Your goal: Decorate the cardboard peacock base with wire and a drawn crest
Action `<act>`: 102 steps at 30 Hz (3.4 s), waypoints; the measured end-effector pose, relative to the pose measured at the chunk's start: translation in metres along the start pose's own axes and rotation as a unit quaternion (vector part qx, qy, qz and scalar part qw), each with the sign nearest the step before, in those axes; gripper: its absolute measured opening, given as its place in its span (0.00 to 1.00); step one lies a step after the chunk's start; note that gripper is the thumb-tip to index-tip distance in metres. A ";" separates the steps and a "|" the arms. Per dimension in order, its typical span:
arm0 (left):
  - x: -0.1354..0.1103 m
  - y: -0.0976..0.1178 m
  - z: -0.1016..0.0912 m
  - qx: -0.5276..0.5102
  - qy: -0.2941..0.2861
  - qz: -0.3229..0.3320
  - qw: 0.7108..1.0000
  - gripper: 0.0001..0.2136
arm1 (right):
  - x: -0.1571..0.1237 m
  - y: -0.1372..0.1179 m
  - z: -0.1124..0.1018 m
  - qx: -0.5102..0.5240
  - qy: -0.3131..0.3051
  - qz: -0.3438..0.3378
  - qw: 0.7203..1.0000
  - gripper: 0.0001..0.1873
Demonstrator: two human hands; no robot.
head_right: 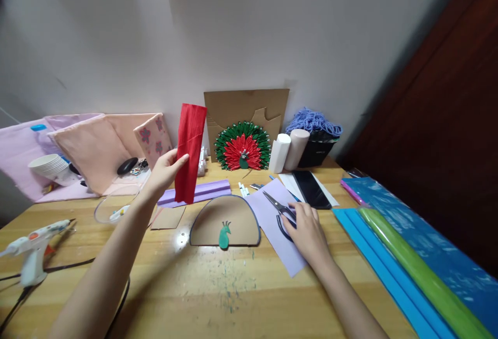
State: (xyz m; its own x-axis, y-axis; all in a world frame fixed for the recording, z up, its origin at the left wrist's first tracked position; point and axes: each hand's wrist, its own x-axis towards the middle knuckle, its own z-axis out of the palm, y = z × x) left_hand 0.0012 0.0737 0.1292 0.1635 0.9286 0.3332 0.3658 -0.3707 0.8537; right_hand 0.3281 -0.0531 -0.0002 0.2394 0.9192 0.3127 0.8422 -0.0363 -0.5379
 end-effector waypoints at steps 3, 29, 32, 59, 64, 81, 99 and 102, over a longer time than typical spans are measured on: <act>-0.034 0.029 0.024 -0.138 -0.115 -0.064 0.982 0.19 | -0.007 -0.029 -0.007 0.222 -0.045 0.009 0.974 0.18; -0.070 0.031 0.157 0.000 -0.076 -0.004 0.997 0.11 | -0.014 -0.050 -0.026 0.711 -0.101 0.266 0.643 0.18; -0.062 0.017 0.151 0.000 -0.040 -0.029 0.999 0.10 | -0.012 -0.043 -0.025 0.703 -0.093 0.267 0.653 0.17; -0.064 0.017 0.129 0.117 -0.081 0.085 0.986 0.16 | 0.005 0.007 -0.059 -0.002 0.124 0.144 0.982 0.14; -0.083 0.028 0.146 0.114 -0.084 0.076 0.987 0.17 | -0.003 -0.016 -0.058 0.194 0.106 0.121 0.968 0.13; -0.097 0.052 0.156 -0.266 -0.136 -0.085 0.950 0.12 | -0.028 -0.064 -0.034 0.288 0.155 -0.032 0.945 0.18; -0.077 0.031 0.140 -0.153 -0.059 -0.077 0.984 0.18 | -0.011 -0.048 -0.031 0.566 -0.065 0.178 0.803 0.18; -0.076 0.029 0.141 -0.095 -0.049 -0.035 0.994 0.11 | -0.012 -0.052 -0.032 0.580 -0.069 0.162 0.796 0.18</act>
State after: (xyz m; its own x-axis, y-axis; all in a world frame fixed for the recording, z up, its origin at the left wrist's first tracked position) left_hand 0.1282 -0.0099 0.0723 0.2356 0.9423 0.2378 0.2018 -0.2867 0.9365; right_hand 0.2973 -0.0749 0.0490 0.2311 0.9723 -0.0345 -0.2831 0.0333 -0.9585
